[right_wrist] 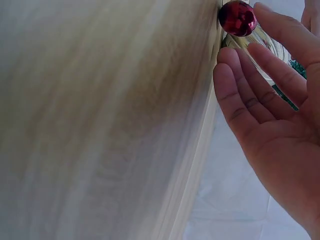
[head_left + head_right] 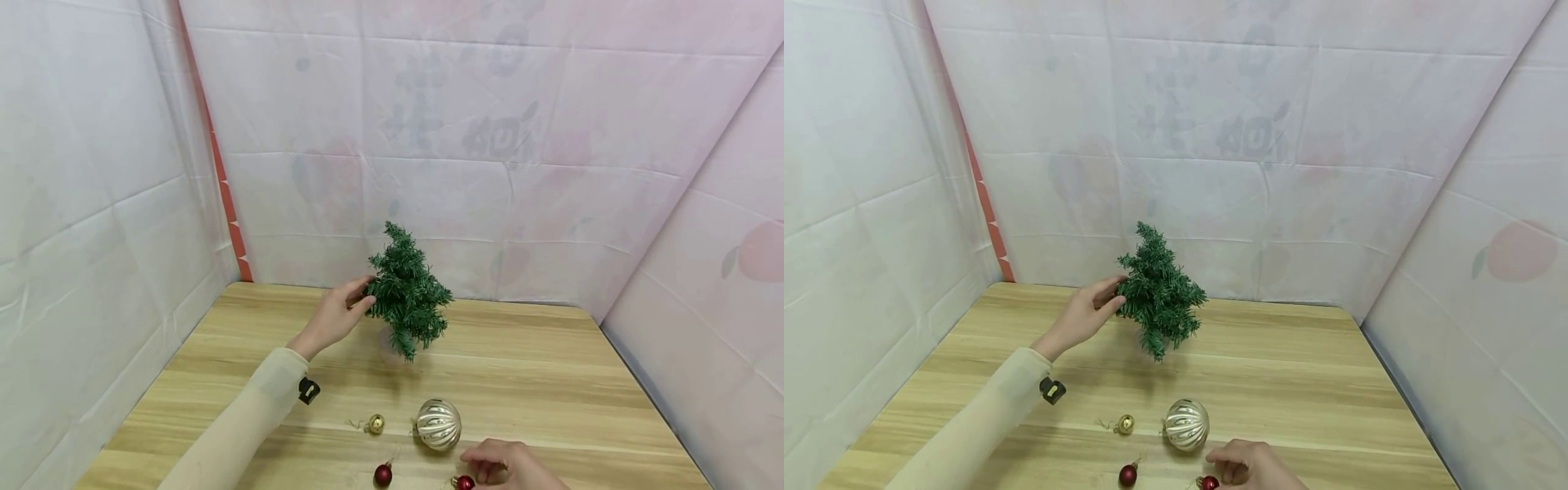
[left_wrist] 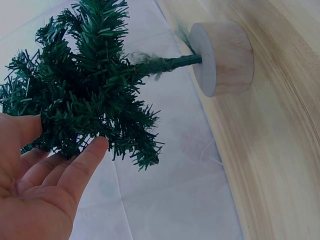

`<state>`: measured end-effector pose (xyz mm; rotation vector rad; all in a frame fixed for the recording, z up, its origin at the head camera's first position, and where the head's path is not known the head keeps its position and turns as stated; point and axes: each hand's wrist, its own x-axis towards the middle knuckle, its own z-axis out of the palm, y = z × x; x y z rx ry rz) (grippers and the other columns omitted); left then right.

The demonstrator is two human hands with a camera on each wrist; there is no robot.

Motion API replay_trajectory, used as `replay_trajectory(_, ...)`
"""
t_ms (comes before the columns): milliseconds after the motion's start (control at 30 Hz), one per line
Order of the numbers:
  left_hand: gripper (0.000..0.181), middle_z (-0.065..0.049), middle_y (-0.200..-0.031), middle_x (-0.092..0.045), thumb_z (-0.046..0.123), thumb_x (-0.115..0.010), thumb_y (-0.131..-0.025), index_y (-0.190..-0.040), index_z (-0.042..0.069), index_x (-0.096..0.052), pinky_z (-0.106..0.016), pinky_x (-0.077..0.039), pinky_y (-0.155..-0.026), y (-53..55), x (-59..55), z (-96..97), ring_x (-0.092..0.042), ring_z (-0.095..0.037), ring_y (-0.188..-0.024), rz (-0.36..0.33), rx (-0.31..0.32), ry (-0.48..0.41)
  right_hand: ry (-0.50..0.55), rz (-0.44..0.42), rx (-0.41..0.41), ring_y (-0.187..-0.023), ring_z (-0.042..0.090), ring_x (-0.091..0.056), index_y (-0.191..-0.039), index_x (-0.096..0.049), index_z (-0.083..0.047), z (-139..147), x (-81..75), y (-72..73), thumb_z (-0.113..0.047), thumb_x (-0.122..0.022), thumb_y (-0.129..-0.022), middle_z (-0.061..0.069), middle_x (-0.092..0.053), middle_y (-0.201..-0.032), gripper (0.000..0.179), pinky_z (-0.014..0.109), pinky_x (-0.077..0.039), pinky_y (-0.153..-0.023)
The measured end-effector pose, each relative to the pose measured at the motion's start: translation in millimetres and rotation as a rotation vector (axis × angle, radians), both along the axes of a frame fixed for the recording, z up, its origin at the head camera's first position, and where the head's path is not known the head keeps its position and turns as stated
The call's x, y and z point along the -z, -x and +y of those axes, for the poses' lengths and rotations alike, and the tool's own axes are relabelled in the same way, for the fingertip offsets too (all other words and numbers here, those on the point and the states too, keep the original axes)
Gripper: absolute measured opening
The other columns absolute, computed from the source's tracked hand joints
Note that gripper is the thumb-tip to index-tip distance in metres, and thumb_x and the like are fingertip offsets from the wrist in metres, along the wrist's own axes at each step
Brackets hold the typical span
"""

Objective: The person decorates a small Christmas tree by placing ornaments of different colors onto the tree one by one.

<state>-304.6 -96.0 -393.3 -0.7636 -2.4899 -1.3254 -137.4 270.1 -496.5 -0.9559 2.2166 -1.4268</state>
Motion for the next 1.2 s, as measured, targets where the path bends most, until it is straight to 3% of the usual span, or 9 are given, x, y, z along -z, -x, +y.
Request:
replay_trajectory(233, 0.050, -0.013, -0.147, -0.051, 0.033, -0.057, -0.102, -0.148, 0.017, -0.048, -0.040, -0.054, -0.097, 0.0, -0.7, -1.0, -0.060, -0.029, -0.124, -0.003, 0.007, 0.008, -0.034, 0.007, -0.015, -0.085, 0.002, -0.062, -0.120, -0.068, 0.002, -0.1, 2.0, 1.6, -0.014, -0.075, -0.089, 0.000, -0.068, -0.098, 0.036, 0.025, -0.057, -0.064)
replay_trajectory(500, 0.047, -0.014, -0.146, -0.052, 0.023, -0.060, -0.102, -0.147, 0.015, -0.050, -0.040, -0.054, -0.096, 0.3, 0.0, -0.5, -0.061, -0.030, -0.122, -0.002, 0.008, -0.007, -0.063, 0.012, -0.013, -0.085, 0.002, -0.061, -0.117, -0.072, -0.009, -4.6, 0.1, 0.9, -0.020, -0.075, -0.090, -0.009, -0.065, -0.096, 0.030, 0.025, -0.057, -0.065)
replay_trajectory(767, 0.047, -0.014, -0.147, -0.051, 0.024, -0.059, -0.102, -0.147, 0.015, -0.050, -0.041, -0.053, -0.097, -0.3, 0.1, -0.6, -0.060, -0.031, -0.123, -0.016, 0.012, -0.014, -0.043, 0.006, -0.049, -0.087, 0.000, -0.060, -0.115, -0.073, -0.009, -3.9, 3.6, 2.5, -0.017, -0.075, -0.090, -0.008, -0.067, -0.099, 0.026, 0.024, -0.056, -0.066)
replay_trajectory(1200, 0.047, -0.015, -0.145, -0.053, 0.026, -0.059, -0.102, -0.147, 0.014, -0.050, -0.040, -0.054, -0.096, -1.2, 0.1, -0.6, -0.063, -0.030, -0.120, -0.013, 0.005, -0.013, -0.089, 0.021, -0.031, -0.086, 0.001, -0.061, -0.113, -0.073, -0.013, -4.5, 2.3, 0.9, -0.021, -0.075, -0.090, -0.009, -0.069, -0.100, 0.024, 0.022, -0.053, -0.066)
